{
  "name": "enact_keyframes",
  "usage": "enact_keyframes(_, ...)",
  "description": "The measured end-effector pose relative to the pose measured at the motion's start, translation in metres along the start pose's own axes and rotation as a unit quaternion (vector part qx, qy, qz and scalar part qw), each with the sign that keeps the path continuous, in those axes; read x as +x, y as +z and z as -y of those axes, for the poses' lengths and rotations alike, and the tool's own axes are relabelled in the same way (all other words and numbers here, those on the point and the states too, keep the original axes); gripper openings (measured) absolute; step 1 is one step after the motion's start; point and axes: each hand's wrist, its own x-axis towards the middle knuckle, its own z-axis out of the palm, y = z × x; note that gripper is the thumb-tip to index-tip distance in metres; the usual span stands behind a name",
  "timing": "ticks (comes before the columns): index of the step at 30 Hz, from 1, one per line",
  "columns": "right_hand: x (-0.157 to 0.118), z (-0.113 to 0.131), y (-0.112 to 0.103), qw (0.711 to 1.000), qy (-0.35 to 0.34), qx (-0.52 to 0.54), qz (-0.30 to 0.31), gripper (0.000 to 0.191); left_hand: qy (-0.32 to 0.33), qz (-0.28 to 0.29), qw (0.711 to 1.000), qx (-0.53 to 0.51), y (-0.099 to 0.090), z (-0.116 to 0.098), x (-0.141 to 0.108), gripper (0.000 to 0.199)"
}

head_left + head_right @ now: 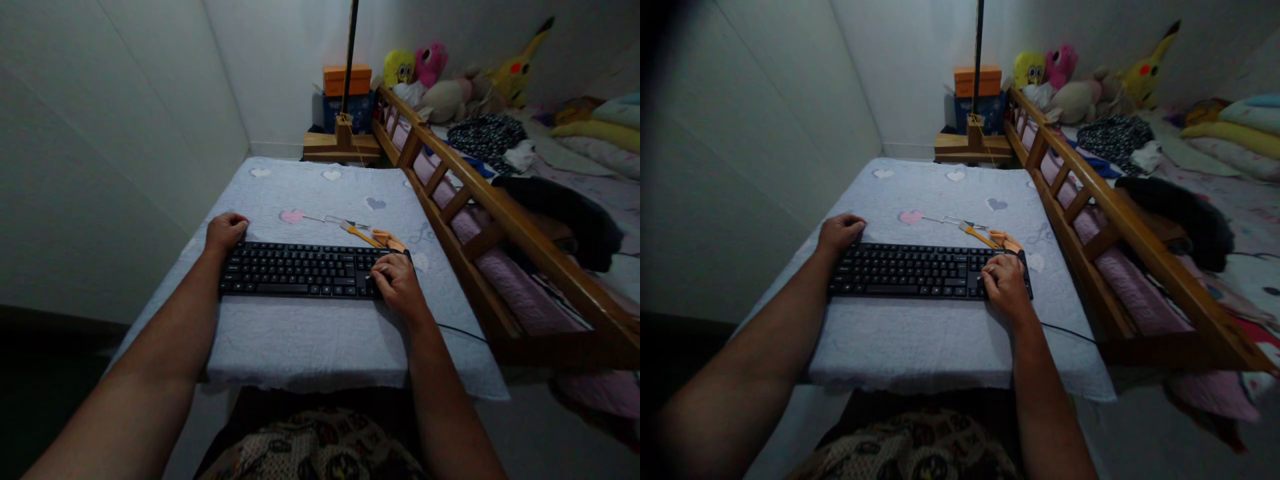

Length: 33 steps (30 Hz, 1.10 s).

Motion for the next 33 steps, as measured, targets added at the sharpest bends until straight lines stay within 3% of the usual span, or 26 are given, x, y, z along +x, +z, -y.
enact_keyframes(10, -0.001, 0.0, -0.001, 1.0, 0.015, -0.012, -0.022, 0.02, -0.001, 0.004, 1.0, 0.002, -0.002, -0.004, -0.003, 0.013)
enact_keyframes(20, 0.001, 0.004, 0.001, 1.0, 0.003, -0.011, 0.011, 0.018, -0.007, 0.002, 1.0, 0.001, -0.006, -0.013, -0.008, 0.009)
enact_keyframes(33, -0.003, -0.001, -0.002, 0.999, 0.021, -0.011, -0.028, 0.02, -0.008, 0.002, 1.0, -0.005, -0.004, -0.012, -0.007, 0.007)
